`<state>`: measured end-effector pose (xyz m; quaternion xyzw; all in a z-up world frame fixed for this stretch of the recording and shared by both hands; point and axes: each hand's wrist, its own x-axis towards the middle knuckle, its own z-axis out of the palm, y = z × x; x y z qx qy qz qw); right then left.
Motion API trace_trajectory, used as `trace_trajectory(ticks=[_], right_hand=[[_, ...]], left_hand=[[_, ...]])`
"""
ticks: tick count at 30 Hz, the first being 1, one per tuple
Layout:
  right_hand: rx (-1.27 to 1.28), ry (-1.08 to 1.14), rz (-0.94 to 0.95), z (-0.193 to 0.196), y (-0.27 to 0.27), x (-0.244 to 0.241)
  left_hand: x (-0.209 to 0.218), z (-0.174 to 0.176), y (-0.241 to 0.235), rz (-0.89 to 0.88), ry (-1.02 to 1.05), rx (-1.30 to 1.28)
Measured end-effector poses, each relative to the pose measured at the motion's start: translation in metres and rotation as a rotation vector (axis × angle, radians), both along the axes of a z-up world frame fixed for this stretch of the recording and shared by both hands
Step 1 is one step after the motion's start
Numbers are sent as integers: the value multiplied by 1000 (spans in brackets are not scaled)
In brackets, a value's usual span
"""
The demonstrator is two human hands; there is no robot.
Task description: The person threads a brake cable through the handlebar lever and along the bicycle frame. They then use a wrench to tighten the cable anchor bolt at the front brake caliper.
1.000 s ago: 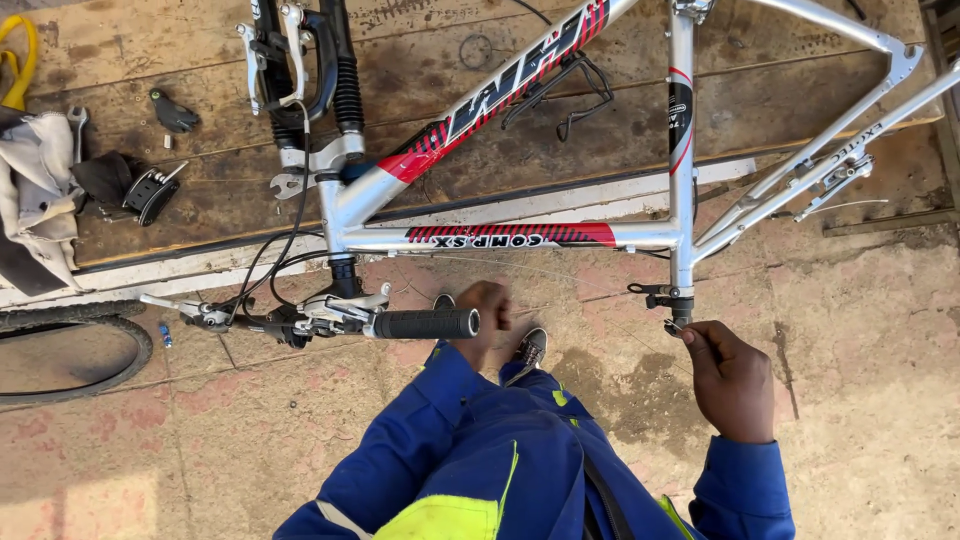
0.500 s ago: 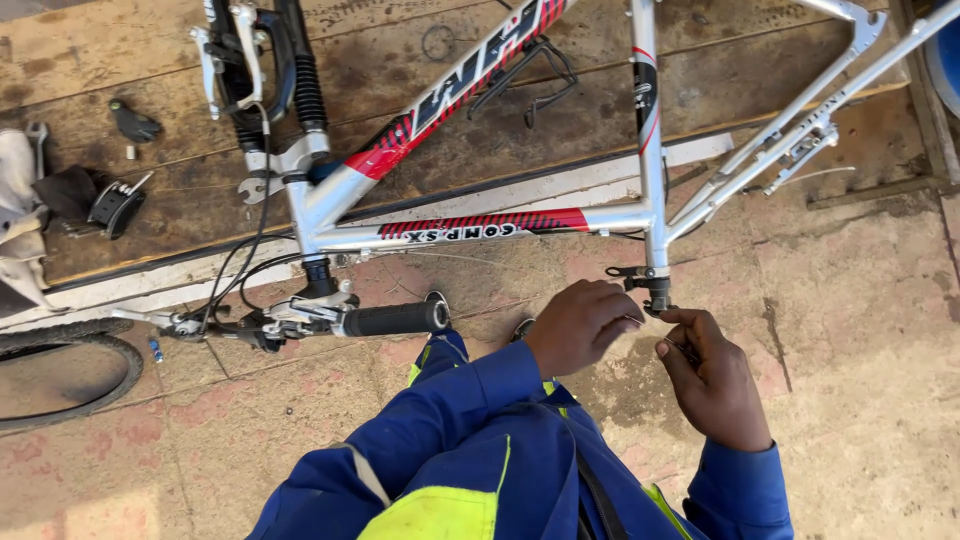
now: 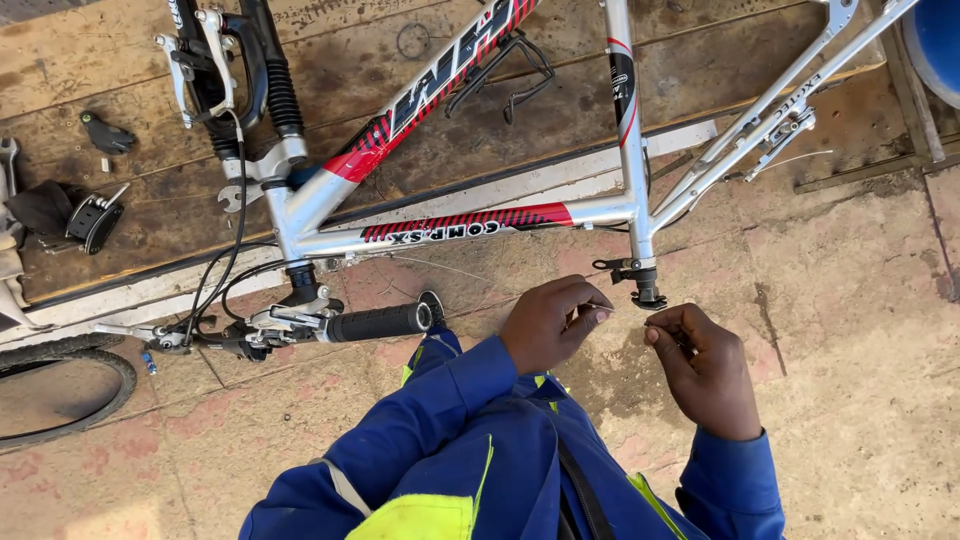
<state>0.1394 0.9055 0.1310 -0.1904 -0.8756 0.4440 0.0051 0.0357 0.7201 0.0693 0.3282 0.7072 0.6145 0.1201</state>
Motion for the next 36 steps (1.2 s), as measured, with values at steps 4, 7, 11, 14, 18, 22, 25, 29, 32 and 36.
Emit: trace_trajectory(ticks=[4, 7, 11, 14, 18, 22, 25, 29, 32, 36], right_hand=[[-2, 37, 36, 9, -9, -5], [12, 25, 43, 7, -14, -7], [-25, 10, 43, -1, -14, -5], [-105, 12, 34, 0, -16, -6], [-114, -1, -1, 2, -22, -9], [-131, -10, -21, 1, -27, -7], [-138, -16, -24, -4, -24, -6], [-91, -27, -33, 3, -19, -4], [-34, -28, -48, 5, -9, -2], [96, -52, -64, 7, 9, 1]], left_hand=[[1, 19, -6, -82, -62, 51], [4, 19, -1, -102, -24, 91], [2, 27, -2, -123, 66, 108], [0, 27, -3, -140, 151, 88], [1, 15, -1, -192, 253, -21], [2, 6, 0, -196, 371, -133], [1, -9, 1, -187, 543, -228], [-4, -37, -1, -102, 640, -257], [-16, -52, -10, -55, 660, -272], [-35, -59, -29, 7, 700, -341]])
